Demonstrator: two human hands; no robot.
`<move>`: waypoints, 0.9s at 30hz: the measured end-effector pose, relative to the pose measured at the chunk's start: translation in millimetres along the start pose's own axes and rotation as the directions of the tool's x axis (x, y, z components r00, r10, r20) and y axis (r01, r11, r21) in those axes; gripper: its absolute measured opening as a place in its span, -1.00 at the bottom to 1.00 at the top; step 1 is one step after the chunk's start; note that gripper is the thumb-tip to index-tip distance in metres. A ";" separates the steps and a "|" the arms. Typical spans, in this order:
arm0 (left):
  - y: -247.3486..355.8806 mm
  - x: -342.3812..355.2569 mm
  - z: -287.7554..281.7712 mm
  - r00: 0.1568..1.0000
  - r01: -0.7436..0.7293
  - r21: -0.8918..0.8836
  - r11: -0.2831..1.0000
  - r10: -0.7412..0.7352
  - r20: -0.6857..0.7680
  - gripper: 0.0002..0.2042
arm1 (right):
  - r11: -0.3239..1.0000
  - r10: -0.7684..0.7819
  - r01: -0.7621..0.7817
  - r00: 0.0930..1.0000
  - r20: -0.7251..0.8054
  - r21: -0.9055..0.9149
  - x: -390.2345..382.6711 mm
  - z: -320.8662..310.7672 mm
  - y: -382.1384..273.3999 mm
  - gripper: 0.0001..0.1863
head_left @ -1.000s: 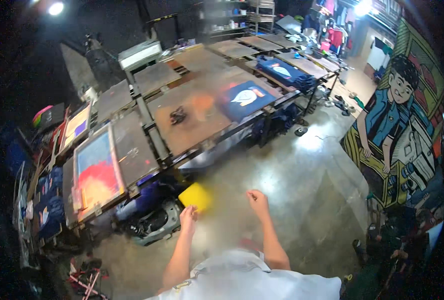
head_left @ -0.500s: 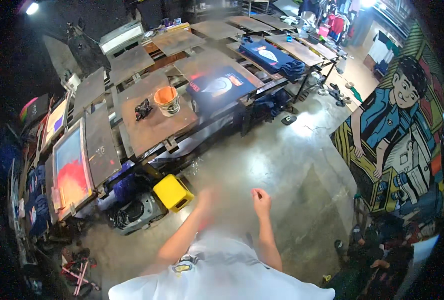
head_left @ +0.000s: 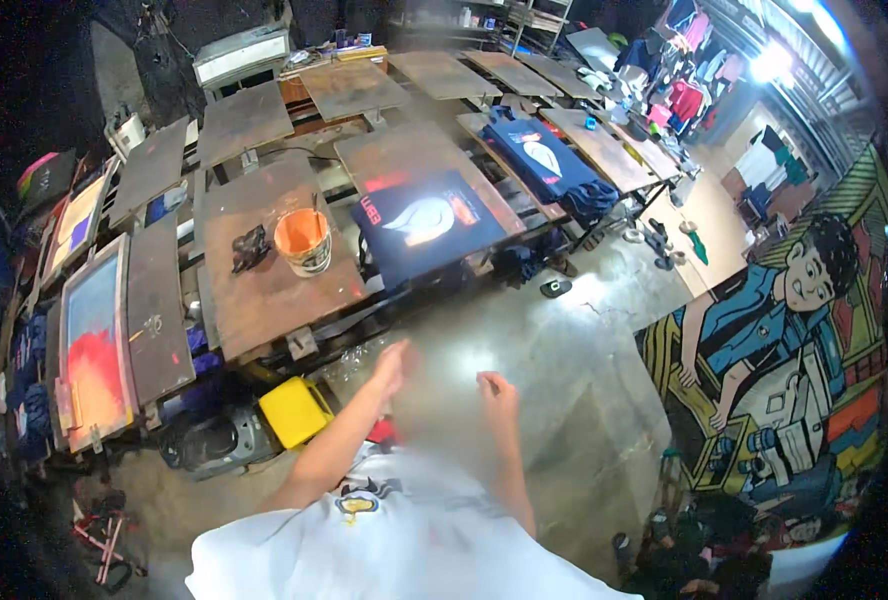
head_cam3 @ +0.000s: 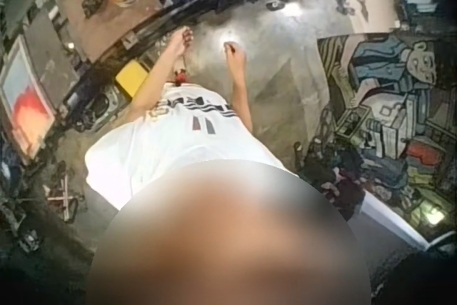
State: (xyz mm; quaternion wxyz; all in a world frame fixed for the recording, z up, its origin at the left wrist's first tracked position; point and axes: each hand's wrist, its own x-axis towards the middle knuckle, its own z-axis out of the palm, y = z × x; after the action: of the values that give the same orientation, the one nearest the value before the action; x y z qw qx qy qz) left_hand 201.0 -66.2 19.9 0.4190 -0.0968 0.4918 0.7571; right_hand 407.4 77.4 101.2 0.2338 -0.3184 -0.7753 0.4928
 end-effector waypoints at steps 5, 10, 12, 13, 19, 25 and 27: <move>46.8 70.7 14.2 0.989 0.136 -0.158 0.978 -0.144 -0.042 -0.76 | 0.991 -0.036 0.039 0.999 -0.022 0.128 94.5 24.6 -3.2 -0.80; 81.6 117.5 17.1 0.947 0.252 -0.340 0.906 -0.303 -0.107 -0.44 | 0.991 -0.134 0.133 0.990 0.040 0.032 167.4 41.0 2.5 -0.80; 88.7 131.1 11.3 0.951 0.239 -0.349 0.906 -0.291 -0.107 -0.24 | 0.989 -0.149 0.147 0.986 0.073 0.028 185.9 42.2 -6.4 -0.79; 88.6 137.2 7.9 0.948 0.237 -0.353 0.905 -0.294 -0.118 -0.24 | 0.990 -0.143 0.143 0.986 0.088 0.003 196.8 41.0 -7.9 -0.80; 85.7 159.2 2.6 0.965 0.143 -0.420 0.896 -0.220 -0.141 -0.58 | 0.972 -0.223 0.225 0.974 0.036 -0.073 294.9 39.9 -7.6 -0.85; 69.4 158.7 15.6 0.880 -0.317 -0.437 0.842 0.089 -0.467 -0.87 | 0.923 -0.358 0.385 0.864 0.353 -0.007 389.6 48.6 -17.4 -0.88; 98.8 150.4 78.1 0.731 -0.442 -0.319 0.838 0.130 -0.670 -0.81 | 0.937 -0.326 0.348 0.854 0.406 0.020 416.1 44.6 -15.6 -0.88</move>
State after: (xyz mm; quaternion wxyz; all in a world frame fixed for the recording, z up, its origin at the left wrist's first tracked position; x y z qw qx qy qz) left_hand 54.9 63.1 40.3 0.0714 -0.3579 0.4180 0.8319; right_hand 86.8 346.4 117.7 0.1429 -0.0752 -0.8634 0.4780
